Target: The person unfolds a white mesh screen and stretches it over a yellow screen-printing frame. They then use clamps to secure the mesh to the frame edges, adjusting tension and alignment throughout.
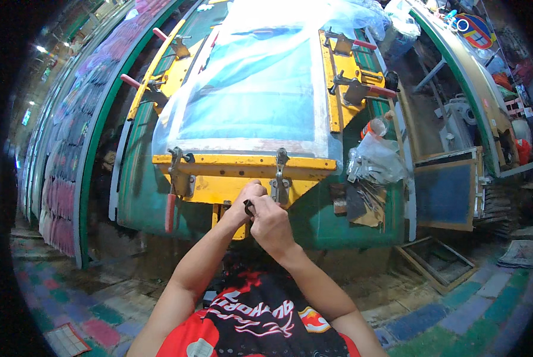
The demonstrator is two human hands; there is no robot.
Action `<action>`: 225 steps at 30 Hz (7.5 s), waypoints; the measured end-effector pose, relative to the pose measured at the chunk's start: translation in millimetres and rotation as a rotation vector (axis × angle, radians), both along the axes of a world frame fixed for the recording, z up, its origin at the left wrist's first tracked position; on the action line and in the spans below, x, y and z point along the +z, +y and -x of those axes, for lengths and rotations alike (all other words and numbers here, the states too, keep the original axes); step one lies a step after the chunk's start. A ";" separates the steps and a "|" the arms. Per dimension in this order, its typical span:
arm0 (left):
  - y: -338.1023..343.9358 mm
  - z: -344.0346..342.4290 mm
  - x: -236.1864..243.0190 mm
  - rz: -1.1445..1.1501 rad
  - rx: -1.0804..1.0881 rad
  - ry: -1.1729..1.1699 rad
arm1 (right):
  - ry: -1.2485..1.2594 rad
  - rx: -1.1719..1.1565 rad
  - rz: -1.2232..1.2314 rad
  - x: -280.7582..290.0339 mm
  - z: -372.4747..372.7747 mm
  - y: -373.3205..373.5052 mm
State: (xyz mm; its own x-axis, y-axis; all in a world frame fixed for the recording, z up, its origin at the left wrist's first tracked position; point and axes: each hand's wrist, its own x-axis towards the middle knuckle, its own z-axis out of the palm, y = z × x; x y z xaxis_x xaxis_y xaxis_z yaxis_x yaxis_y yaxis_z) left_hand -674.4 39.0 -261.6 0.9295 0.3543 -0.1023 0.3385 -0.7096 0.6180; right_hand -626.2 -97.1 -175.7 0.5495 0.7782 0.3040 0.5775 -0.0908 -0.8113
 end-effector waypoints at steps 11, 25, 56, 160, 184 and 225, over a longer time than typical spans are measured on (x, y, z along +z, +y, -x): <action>43.8 76.6 69.8 0.974 0.657 -0.325 | -0.024 -0.102 0.103 -6.2 8.7 12.4; 78.0 282.1 124.5 1.848 0.654 -0.718 | 1.204 0.198 -0.160 40.9 174.5 115.4; 367.4 533.8 101.3 1.720 0.961 -0.972 | 1.502 0.110 -0.117 -28.8 405.1 469.4; 766.0 -328.9 25.0 1.260 -0.664 0.609 | 0.827 -1.267 -0.198 51.5 9.8 856.1; 897.2 -348.2 -38.0 2.230 -0.076 0.323 | 0.813 -1.551 -0.964 17.8 -5.9 887.4; 948.9 -363.9 -55.2 0.833 -0.006 -0.324 | 0.641 -1.659 -1.030 0.1 -15.3 894.2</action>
State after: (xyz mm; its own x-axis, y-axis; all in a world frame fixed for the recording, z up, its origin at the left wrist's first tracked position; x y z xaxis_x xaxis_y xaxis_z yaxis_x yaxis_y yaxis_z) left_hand -310.5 987.8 -316.7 0.9591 0.2774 -0.0566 0.0559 0.0106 0.9984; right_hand -610.9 797.1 -175.6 0.5845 -0.7649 -0.2707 0.1154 0.4086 -0.9054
